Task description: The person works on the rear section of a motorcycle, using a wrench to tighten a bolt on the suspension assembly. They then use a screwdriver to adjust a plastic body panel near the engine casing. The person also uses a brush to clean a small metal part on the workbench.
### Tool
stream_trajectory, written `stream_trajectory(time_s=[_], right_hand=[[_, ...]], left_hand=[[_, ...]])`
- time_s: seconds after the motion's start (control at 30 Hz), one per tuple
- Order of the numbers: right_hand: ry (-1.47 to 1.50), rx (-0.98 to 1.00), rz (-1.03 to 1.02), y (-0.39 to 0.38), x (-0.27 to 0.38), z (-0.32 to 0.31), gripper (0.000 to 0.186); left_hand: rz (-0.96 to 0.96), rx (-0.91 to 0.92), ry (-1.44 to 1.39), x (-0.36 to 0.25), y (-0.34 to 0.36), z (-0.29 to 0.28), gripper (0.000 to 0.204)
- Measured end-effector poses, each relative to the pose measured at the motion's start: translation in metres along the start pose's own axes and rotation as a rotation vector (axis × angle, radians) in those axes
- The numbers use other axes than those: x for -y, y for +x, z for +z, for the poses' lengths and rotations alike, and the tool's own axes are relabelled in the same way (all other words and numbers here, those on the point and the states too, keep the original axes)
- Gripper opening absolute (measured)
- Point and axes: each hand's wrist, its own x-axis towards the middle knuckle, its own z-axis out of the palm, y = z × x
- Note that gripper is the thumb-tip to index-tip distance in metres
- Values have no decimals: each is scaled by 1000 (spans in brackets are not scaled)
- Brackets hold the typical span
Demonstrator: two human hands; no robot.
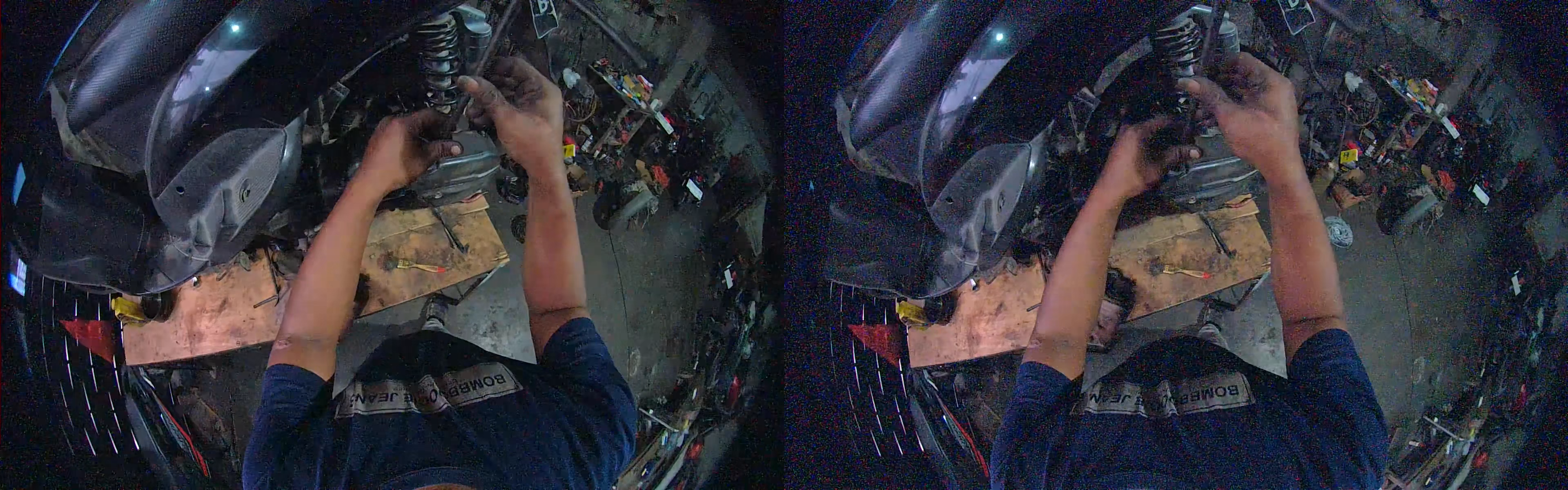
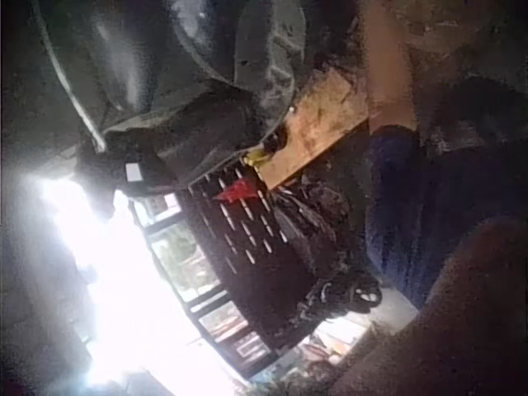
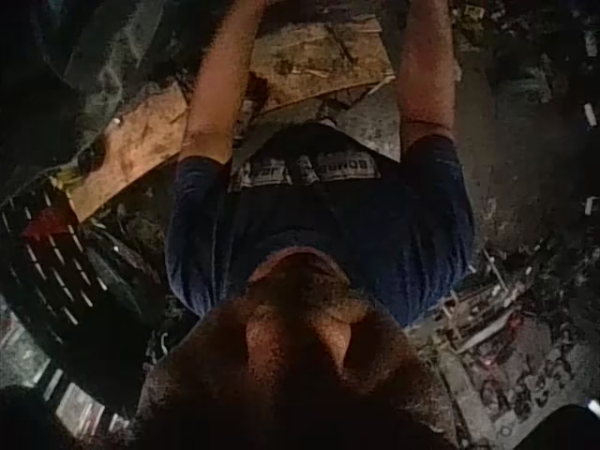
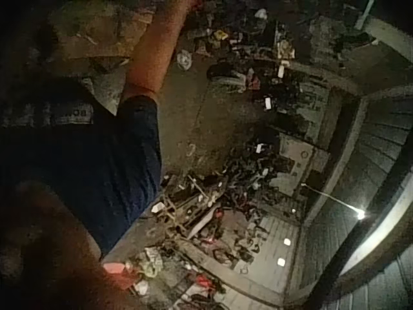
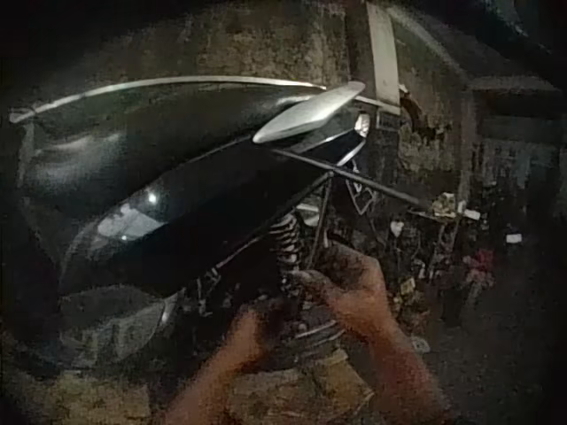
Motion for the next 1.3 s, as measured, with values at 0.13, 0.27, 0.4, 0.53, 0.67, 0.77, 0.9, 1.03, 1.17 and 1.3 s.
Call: stream_trajectory(time_s=[0.13,0.27,0.4,0.53,0.67,0.77,0.9,1.03,1.17,1.3], right_hand=[[23,9,33,-3,9,4,23],[74,101,-1,-5,6,3,28],[62,133,-28,-5,-2,-2,26],[53,95,-54,-5,-4,0,23],[76,11,-95,-6,-1,5,20],[-127,-51,49,-6,3,4,23],[23,-1,0,-8,2,3,24],[64,25,-59,-5,-17,-3,23],[5,-40,-180,-3,-19,3,22],[1,-79,-8,-7,-4,10,18]], left_hand=[[-40,29,16,4,2,1,44],[-98,66,-553,50,12,25,40],[-68,89,-496,43,11,23,36],[21,53,-188,22,2,13,38],[70,23,-55,27,7,10,42],[16,35,-36,16,3,3,37],[36,52,-81,16,1,3,27],[-83,133,-13,-3,2,-5,26],[119,-27,-9,9,0,3,30],[46,4,-103,8,1,3,34]])
